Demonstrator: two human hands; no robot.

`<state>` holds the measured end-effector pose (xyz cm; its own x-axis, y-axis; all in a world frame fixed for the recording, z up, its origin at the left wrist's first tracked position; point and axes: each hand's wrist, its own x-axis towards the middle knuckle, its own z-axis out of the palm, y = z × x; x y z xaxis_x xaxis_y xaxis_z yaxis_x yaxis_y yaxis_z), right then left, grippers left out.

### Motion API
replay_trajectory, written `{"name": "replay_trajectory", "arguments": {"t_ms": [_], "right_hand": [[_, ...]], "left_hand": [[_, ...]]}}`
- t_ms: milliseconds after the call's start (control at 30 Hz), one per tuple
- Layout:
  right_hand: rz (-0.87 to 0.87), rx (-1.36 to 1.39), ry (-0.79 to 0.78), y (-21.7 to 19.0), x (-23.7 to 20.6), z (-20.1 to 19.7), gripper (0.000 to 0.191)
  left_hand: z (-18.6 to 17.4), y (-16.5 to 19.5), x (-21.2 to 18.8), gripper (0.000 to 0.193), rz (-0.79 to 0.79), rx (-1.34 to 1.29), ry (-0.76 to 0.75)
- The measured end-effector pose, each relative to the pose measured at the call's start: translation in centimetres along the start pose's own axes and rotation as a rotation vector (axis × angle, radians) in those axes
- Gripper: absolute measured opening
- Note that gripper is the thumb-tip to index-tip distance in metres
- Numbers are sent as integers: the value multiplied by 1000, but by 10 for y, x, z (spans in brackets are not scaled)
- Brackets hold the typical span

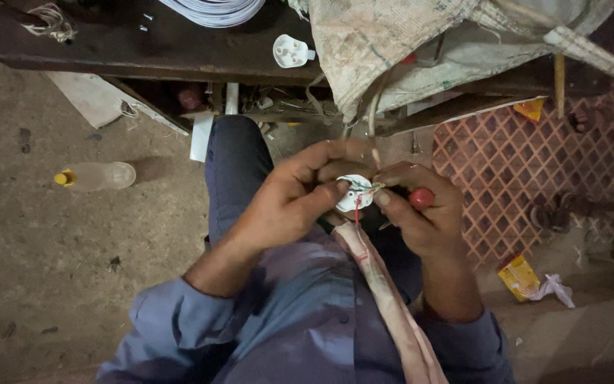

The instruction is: The person sits on the floor and wires an electrical plug: they strip insulation from the wire ends using a screwdriver, twist the exposed conductors, and secure the wires into the plug's terminals by hand. They use pliers to trim and adjust the wires and continue fitting the wires into the plug body.

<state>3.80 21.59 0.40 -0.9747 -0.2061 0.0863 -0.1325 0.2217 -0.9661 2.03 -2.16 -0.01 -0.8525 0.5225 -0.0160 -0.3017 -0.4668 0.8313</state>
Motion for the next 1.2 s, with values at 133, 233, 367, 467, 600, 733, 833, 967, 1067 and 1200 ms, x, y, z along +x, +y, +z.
{"name": "replay_trajectory", "arguments": {"t_ms": [133,233,367,467,600,733,833,967,1067,1200], "right_hand": [[2,20,4,-2,1,4,16],[-12,-22,-38,-7,3,4,17],[-99,-85,-124,-16,6,4,42],[-165,-239,-149,-20,9,7,53],[-112,-152,-160,-14,9,9,48],[-110,-111,-96,-4,4,6,43],[-96,-2,-94,2,0,1,30],[-112,45,-82,5,-1,-1,30],[-134,56,-126,4,-1,1,36],[-61,167,-85,3,-3,4,40]], "left_hand": [[4,-3,2,56,19,-31,72],[8,-11,3,62,49,-52,128],[14,-19,4,61,127,-110,191],[14,-20,5,55,131,21,262],[11,-15,4,48,132,59,229],[8,-8,0,22,255,127,89],[0,2,-6,23,83,228,-4],[1,9,-7,34,90,144,-35],[4,12,-5,43,145,154,-46],[11,5,-7,50,246,286,-30]]}}
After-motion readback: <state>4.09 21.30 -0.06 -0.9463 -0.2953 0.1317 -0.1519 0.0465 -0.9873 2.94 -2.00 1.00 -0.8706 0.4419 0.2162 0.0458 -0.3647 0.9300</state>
